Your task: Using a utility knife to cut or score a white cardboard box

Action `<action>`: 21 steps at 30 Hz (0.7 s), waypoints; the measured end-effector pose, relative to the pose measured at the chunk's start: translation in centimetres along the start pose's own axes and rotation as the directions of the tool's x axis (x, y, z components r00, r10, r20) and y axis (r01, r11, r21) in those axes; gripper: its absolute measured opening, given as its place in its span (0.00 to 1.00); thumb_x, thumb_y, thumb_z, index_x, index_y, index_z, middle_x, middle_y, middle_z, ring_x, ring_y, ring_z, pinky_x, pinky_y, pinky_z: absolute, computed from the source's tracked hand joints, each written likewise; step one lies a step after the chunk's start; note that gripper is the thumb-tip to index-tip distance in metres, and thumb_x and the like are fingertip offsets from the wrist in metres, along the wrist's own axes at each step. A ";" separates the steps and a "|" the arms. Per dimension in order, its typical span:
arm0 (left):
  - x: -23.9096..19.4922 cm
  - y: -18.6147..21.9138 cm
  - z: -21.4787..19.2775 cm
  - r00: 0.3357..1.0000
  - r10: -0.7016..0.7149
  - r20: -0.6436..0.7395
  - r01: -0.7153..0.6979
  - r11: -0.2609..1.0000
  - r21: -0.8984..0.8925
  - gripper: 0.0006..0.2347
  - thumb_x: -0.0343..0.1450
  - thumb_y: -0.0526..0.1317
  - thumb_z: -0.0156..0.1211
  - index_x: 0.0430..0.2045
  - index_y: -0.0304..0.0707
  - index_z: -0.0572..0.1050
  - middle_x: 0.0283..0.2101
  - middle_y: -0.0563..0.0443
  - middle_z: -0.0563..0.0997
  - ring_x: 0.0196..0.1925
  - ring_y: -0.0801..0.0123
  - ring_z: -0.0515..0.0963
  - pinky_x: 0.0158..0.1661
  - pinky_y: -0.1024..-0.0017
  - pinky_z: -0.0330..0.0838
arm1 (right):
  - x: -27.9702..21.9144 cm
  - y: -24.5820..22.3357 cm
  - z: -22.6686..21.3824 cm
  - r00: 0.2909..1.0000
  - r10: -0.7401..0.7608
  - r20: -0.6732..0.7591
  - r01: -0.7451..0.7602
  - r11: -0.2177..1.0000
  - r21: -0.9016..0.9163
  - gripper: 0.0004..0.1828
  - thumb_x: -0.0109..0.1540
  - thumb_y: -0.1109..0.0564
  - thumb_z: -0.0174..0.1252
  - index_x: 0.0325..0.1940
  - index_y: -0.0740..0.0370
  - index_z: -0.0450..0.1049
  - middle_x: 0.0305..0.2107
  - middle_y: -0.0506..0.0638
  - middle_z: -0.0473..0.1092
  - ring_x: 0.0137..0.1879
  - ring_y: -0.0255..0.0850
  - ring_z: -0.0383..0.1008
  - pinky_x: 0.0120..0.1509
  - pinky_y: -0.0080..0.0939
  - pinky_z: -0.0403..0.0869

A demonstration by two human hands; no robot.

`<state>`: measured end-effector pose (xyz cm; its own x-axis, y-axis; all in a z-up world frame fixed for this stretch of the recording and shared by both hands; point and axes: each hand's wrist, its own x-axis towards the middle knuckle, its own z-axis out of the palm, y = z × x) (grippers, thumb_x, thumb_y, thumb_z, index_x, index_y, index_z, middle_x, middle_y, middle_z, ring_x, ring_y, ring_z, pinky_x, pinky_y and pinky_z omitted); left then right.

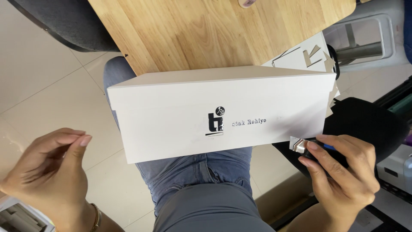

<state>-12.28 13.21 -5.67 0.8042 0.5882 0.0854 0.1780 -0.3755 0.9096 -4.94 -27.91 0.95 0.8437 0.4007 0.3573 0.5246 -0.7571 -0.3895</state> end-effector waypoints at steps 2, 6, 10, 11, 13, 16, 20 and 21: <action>0.2 0.6 0.2 1.000 0.007 0.015 -0.007 1.000 0.012 0.08 0.77 0.13 0.72 0.39 0.10 0.76 0.43 0.25 0.79 0.46 0.51 0.81 0.48 0.68 0.77 | -0.1 -0.2 0.0 1.000 0.007 0.000 -0.007 1.000 -0.001 0.10 0.63 0.63 0.67 0.45 0.74 0.79 0.44 0.68 0.73 0.50 0.60 0.72 0.60 0.56 0.74; 0.3 1.2 0.6 0.999 0.005 0.036 -0.006 1.000 0.024 0.06 0.78 0.18 0.72 0.37 0.15 0.78 0.39 0.31 0.81 0.41 0.56 0.81 0.43 0.73 0.76 | -0.2 -0.5 0.0 1.000 0.015 -0.003 -0.015 1.000 -0.004 0.09 0.63 0.64 0.67 0.45 0.74 0.79 0.44 0.67 0.73 0.51 0.60 0.72 0.61 0.55 0.73; 0.3 1.0 0.6 0.998 0.041 0.044 -0.043 0.999 0.032 0.05 0.81 0.21 0.65 0.34 0.17 0.78 0.34 0.34 0.80 0.36 0.57 0.81 0.37 0.72 0.72 | -0.3 -0.4 0.0 1.000 0.003 -0.010 -0.003 1.000 0.001 0.10 0.63 0.64 0.67 0.45 0.74 0.79 0.44 0.66 0.73 0.50 0.59 0.72 0.59 0.54 0.74; 0.2 0.9 0.6 0.998 0.044 0.042 -0.045 0.998 0.031 0.05 0.81 0.21 0.65 0.34 0.17 0.78 0.34 0.34 0.80 0.36 0.57 0.81 0.37 0.72 0.72 | -0.4 -0.4 0.0 1.000 0.000 -0.012 0.000 1.000 0.000 0.10 0.63 0.64 0.67 0.45 0.74 0.79 0.44 0.66 0.73 0.50 0.59 0.72 0.59 0.54 0.74; 0.1 0.7 0.6 0.998 0.056 0.025 -0.057 0.998 0.018 0.11 0.84 0.23 0.56 0.30 0.17 0.77 0.33 0.34 0.79 0.34 0.57 0.79 0.35 0.72 0.70 | -0.4 -0.4 0.1 1.000 0.003 -0.024 -0.002 1.000 0.012 0.09 0.62 0.64 0.68 0.44 0.73 0.79 0.44 0.67 0.73 0.50 0.59 0.72 0.60 0.55 0.74; -0.3 -0.8 0.5 0.999 0.029 -0.022 -0.030 0.999 -0.027 0.21 0.88 0.38 0.45 0.23 0.27 0.64 0.25 0.43 0.68 0.31 0.57 0.77 0.35 0.69 0.66 | -0.4 -0.5 0.0 1.000 -0.004 -0.017 0.004 1.000 0.003 0.09 0.62 0.64 0.67 0.44 0.73 0.79 0.44 0.66 0.73 0.50 0.59 0.72 0.60 0.54 0.74; -0.1 0.8 0.6 0.998 0.033 0.058 -0.038 0.995 0.088 0.22 0.86 0.37 0.48 0.19 0.25 0.70 0.25 0.43 0.74 0.28 0.65 0.74 0.34 0.73 0.65 | -0.5 -0.7 0.0 0.999 0.020 -0.028 -0.020 1.000 0.002 0.10 0.62 0.64 0.67 0.45 0.73 0.79 0.44 0.66 0.73 0.50 0.60 0.72 0.61 0.54 0.73; -0.1 0.8 0.7 0.998 0.031 0.061 -0.035 0.997 0.064 0.19 0.86 0.36 0.48 0.23 0.25 0.73 0.29 0.42 0.77 0.27 0.67 0.72 0.33 0.74 0.62 | -0.6 -0.5 0.0 1.000 0.008 -0.030 -0.008 1.000 0.005 0.09 0.62 0.64 0.68 0.44 0.73 0.79 0.44 0.66 0.73 0.50 0.59 0.72 0.60 0.54 0.74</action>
<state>-11.78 12.31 -5.24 0.8426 0.5311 0.0888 0.1856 -0.4412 0.8780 -5.74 -27.78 0.92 0.8439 0.3793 0.3793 0.5186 -0.7575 -0.3964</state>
